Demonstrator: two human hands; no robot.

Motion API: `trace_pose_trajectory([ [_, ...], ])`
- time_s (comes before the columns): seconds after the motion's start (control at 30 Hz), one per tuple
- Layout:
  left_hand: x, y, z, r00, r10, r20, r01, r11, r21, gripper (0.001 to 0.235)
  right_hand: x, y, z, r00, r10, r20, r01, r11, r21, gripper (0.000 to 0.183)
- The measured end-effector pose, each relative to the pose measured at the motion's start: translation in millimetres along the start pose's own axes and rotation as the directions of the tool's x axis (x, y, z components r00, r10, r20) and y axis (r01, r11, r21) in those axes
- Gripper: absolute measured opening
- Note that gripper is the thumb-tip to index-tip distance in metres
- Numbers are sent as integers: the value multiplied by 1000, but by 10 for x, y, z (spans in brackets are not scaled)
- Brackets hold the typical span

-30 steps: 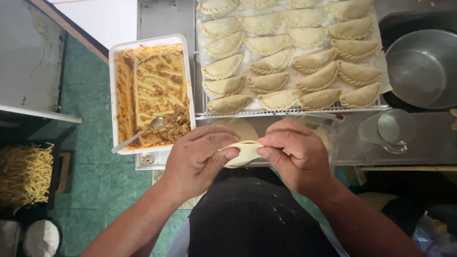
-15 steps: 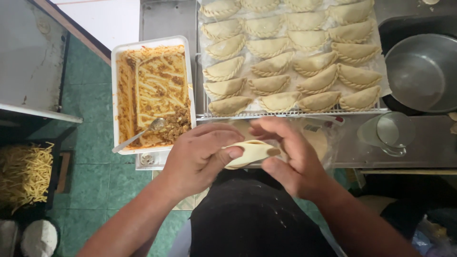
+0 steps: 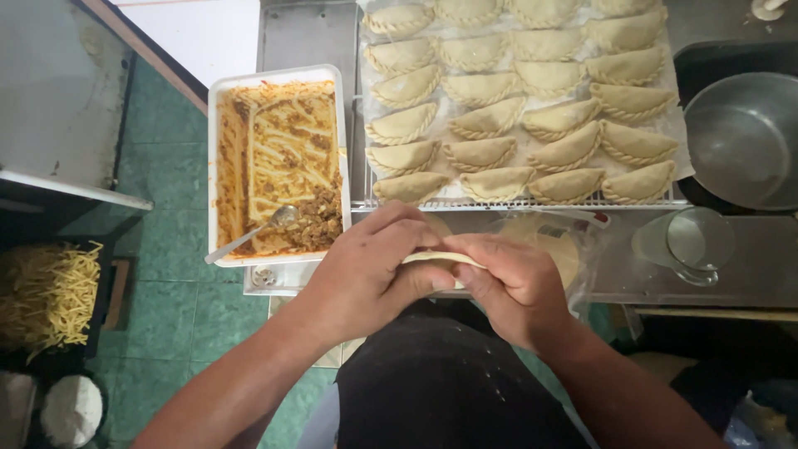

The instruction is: Scooping filling into empanada dough and sealing the edges.

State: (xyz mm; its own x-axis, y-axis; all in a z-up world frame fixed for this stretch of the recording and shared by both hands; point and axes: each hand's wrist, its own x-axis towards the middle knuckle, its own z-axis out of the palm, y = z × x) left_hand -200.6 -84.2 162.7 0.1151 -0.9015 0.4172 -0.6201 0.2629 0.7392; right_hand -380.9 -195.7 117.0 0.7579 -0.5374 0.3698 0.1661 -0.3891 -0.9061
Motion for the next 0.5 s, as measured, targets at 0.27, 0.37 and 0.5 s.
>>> trace_pose_trajectory([
  [0.27,-103,-89,59,999,-2,-36,4,998,55,12,-43,50,-27,992,127,16,-128,992,21,30],
  [0.37,-81,-77,67,999,14,-36,-12,997,73,12,-74,82,-40,990,143,-12,-143,990,-9,24],
  [0.5,-90,-125,97,995,38,-95,-26,992,123,13,-156,142,-33,948,318,4,-315,937,149,30],
])
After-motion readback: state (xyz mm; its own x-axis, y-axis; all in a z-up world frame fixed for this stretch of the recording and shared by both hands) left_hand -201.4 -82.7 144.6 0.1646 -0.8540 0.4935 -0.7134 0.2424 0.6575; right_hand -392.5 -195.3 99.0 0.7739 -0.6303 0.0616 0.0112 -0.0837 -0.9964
